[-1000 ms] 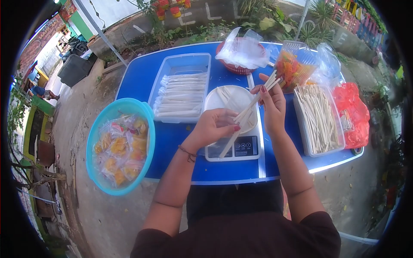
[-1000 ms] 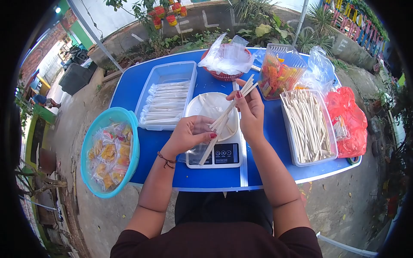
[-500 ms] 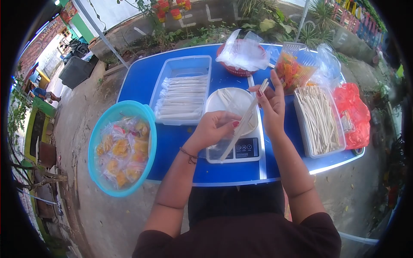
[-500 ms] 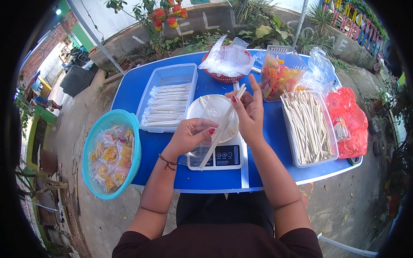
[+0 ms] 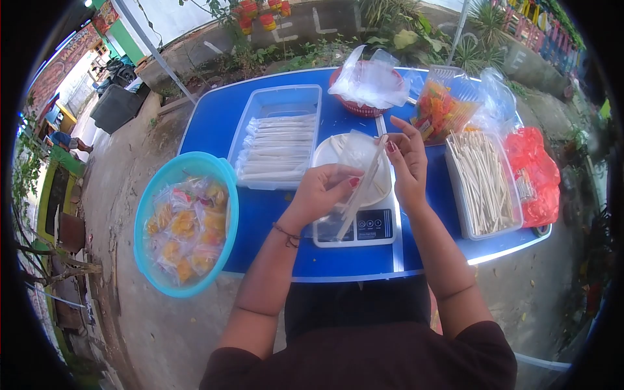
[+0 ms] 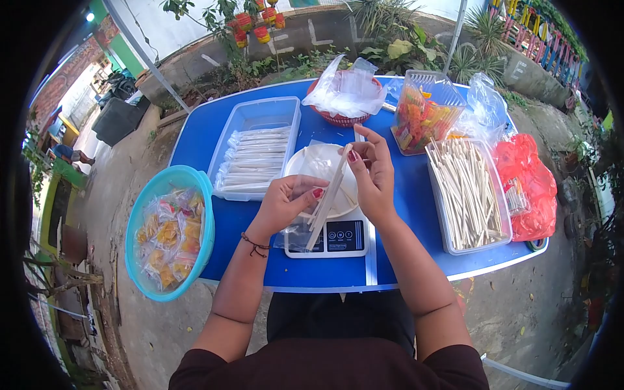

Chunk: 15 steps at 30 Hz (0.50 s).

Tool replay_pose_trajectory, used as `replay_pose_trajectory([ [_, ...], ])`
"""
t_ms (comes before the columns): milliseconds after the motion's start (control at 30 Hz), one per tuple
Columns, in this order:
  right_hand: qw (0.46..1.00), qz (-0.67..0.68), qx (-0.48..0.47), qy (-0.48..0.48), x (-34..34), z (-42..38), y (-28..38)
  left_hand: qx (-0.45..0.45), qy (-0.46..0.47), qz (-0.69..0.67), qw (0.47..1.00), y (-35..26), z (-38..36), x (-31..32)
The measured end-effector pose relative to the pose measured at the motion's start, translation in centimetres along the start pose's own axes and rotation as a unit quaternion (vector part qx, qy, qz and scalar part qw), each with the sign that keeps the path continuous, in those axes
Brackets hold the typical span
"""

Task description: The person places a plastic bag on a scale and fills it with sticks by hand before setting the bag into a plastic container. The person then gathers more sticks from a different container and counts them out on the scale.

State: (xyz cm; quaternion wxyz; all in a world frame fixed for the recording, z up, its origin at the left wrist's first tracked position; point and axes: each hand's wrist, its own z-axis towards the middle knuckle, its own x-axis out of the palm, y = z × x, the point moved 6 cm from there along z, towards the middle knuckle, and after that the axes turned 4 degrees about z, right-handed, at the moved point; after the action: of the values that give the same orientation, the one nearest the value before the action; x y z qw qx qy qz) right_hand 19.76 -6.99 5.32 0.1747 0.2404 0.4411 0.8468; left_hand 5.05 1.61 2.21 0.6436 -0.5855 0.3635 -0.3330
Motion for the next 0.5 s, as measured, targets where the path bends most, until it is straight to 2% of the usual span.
replay_pose_trajectory([
  [100,0.989,-0.122,-0.056,0.058,-0.5,0.2,-0.2,0.009,-0.009,-0.004,1.0,0.0,0.0,-0.2],
  [200,0.994,-0.105,-0.03,0.017,-0.5,-0.1,-0.4,0.012,-0.012,-0.012,1.0,0.0,0.0,-0.2],
  [300,0.98,-0.155,-0.113,0.053,-0.3,0.1,-0.1,0.029,-0.027,-0.02,0.999,0.0,0.1,-0.4],
  [400,0.994,-0.09,-0.004,-0.054,-0.8,-0.4,-1.5,0.064,-0.077,-0.022,0.995,0.1,0.2,-1.1],
  [433,0.978,-0.209,-0.024,-0.006,-0.4,-0.3,-1.3,0.064,-0.098,-0.032,0.993,-0.1,0.1,-1.5],
  [500,0.893,-0.437,-0.061,0.09,0.2,-0.3,-1.3,0.072,-0.136,-0.061,0.986,-0.2,0.0,-2.1],
])
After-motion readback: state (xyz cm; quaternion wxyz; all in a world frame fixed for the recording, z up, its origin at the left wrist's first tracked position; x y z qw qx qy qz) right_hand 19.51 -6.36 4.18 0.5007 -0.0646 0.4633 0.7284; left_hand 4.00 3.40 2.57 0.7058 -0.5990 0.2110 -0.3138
